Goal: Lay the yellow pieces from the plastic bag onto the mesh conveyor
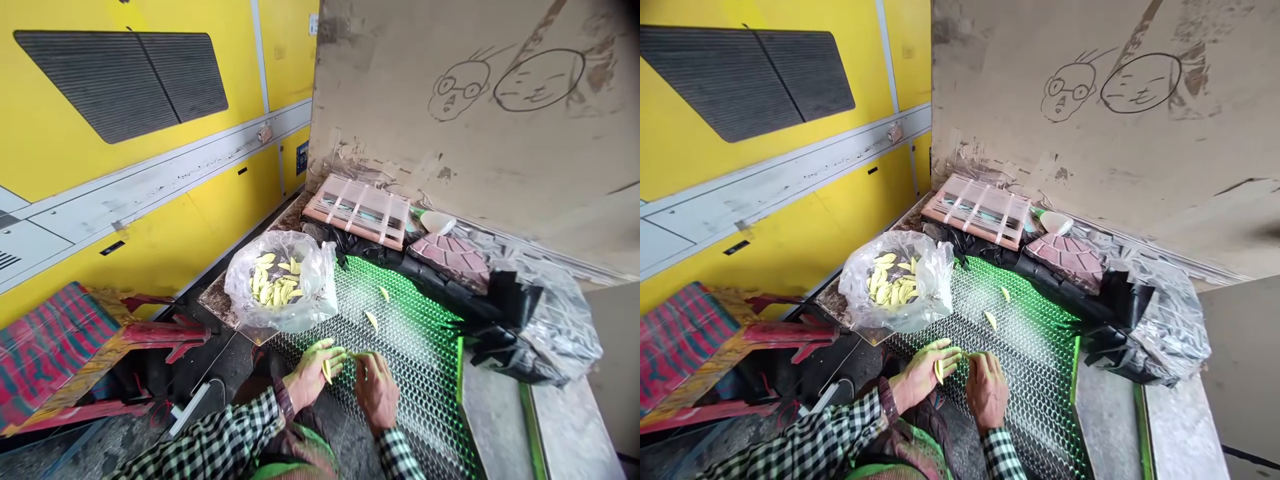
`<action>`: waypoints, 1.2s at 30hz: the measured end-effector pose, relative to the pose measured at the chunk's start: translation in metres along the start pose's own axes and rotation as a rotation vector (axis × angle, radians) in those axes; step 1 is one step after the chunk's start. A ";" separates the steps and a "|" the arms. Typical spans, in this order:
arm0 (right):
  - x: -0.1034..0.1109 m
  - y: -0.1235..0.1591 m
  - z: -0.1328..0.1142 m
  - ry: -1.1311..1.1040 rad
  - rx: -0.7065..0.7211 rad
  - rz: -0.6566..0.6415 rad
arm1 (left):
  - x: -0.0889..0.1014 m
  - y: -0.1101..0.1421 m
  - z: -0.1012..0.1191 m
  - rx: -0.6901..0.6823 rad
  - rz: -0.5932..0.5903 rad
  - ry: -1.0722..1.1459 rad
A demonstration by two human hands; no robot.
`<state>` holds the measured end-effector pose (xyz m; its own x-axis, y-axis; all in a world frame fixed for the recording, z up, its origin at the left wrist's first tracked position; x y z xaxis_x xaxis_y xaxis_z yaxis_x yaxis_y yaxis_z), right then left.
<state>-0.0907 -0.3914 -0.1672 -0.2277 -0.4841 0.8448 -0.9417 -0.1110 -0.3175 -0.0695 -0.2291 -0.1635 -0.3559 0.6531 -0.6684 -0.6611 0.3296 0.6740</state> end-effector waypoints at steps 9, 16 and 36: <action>0.005 0.008 -0.009 -0.062 -0.138 -0.020 | -0.002 0.006 0.002 -0.040 0.018 0.026; -0.008 0.016 -0.043 -0.698 -0.569 -0.196 | -0.010 0.000 -0.008 -0.086 -0.093 -0.002; 0.002 0.028 -0.032 -0.256 -0.191 -0.108 | -0.013 -0.003 -0.009 -0.041 0.041 -0.032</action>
<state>-0.1258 -0.3673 -0.1607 -0.0776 -0.6835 0.7258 -0.9919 -0.0204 -0.1253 -0.0689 -0.2445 -0.1597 -0.3629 0.6870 -0.6295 -0.6726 0.2744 0.6872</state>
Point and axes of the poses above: each hand's wrist, its own y-axis away from the middle knuckle, its own x-axis out of the back of the hand, z = x × y, the point moved 2 cm from there along -y, towards the middle knuckle, and after that the axes turned 4 degrees about -y, right-handed, at the moved point
